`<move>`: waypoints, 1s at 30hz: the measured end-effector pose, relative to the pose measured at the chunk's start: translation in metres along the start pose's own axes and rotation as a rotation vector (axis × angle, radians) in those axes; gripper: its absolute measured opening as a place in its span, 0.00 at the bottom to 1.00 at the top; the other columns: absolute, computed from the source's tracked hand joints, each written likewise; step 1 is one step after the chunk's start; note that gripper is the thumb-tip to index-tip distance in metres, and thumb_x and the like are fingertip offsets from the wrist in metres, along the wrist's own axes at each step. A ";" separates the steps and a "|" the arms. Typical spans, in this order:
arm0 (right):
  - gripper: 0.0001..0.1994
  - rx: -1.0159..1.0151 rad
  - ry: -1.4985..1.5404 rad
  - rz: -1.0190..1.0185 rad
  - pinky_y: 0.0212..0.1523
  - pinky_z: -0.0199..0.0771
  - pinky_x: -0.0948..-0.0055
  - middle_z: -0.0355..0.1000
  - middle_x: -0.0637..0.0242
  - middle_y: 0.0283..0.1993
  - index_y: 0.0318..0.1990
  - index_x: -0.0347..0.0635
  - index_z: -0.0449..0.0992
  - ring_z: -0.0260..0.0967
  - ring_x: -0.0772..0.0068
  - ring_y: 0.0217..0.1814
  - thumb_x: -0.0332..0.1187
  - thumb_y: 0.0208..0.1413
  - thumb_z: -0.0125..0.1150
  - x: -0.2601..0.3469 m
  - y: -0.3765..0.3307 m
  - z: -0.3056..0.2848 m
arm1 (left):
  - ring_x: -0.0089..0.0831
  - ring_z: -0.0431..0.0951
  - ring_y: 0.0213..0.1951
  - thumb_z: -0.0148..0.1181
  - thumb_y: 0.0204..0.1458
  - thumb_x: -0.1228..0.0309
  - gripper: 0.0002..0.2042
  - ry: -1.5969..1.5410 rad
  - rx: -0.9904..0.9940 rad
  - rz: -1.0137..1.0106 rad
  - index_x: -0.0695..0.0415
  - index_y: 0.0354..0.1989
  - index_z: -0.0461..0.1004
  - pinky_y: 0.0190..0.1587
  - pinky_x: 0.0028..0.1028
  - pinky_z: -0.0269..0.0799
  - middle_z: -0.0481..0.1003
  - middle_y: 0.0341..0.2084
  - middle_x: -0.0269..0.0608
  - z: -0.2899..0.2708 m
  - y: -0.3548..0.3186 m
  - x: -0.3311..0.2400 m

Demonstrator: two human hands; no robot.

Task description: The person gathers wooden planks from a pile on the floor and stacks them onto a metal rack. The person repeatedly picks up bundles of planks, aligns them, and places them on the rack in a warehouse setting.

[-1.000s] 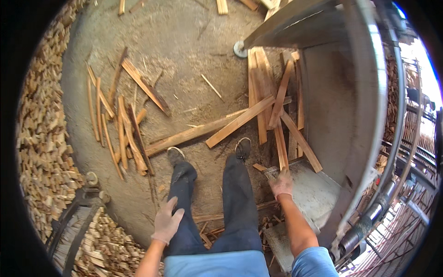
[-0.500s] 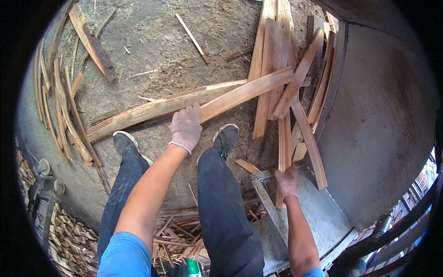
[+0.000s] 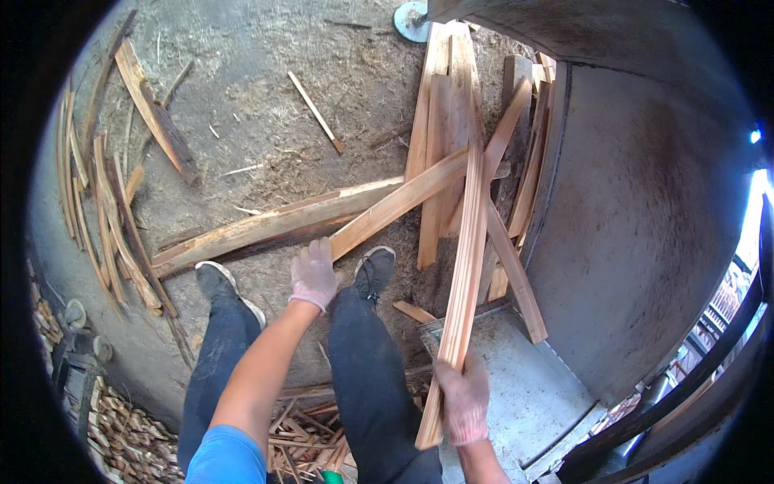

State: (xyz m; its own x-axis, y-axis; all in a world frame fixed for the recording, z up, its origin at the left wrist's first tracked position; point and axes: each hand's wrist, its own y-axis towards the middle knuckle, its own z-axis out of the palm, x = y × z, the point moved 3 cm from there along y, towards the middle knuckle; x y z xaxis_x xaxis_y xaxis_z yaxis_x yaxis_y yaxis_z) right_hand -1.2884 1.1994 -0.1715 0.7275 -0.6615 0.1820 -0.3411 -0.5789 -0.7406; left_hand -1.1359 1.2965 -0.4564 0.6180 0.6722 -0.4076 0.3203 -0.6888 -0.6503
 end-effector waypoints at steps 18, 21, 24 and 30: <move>0.53 -0.148 -0.234 -0.325 0.68 0.64 0.60 0.66 0.39 0.65 0.74 0.30 0.48 0.66 0.49 0.68 0.54 0.51 0.70 0.111 0.357 0.021 | 0.51 0.79 0.46 0.62 0.47 0.68 0.15 -0.627 0.168 0.025 0.61 0.43 0.76 0.50 0.41 0.73 0.78 0.39 0.55 -0.032 -0.004 -0.013; 0.50 -0.118 -0.205 -0.376 0.62 0.69 0.57 0.69 0.40 0.60 0.68 0.26 0.56 0.71 0.50 0.61 0.54 0.46 0.73 0.098 0.385 0.032 | 0.43 0.80 0.45 0.63 0.46 0.67 0.18 -0.768 0.142 -0.031 0.61 0.46 0.76 0.51 0.38 0.73 0.79 0.40 0.50 -0.060 0.028 -0.038; 0.47 -0.021 -0.250 -0.338 0.56 0.75 0.56 0.73 0.42 0.56 0.63 0.25 0.62 0.75 0.51 0.55 0.53 0.44 0.74 0.098 0.385 0.030 | 0.41 0.79 0.48 0.64 0.46 0.66 0.21 -0.793 0.092 -0.037 0.62 0.49 0.75 0.54 0.36 0.73 0.79 0.44 0.53 -0.077 0.080 -0.072; 0.44 0.199 -0.196 -0.353 0.54 0.75 0.65 0.73 0.44 0.57 0.62 0.25 0.65 0.77 0.57 0.53 0.53 0.46 0.72 0.101 0.341 0.062 | 0.43 0.78 0.54 0.67 0.49 0.63 0.35 -0.663 -0.123 0.075 0.61 0.65 0.62 0.61 0.35 0.70 0.77 0.52 0.53 -0.031 0.149 -0.093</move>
State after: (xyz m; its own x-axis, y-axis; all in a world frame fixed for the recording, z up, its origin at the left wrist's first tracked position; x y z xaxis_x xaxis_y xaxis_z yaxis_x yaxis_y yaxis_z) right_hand -1.2944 0.9647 -0.4460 0.8843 -0.3258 0.3345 0.0558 -0.6375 -0.7685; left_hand -1.1231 1.1232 -0.4954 0.0837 0.6183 -0.7815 0.3975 -0.7399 -0.5427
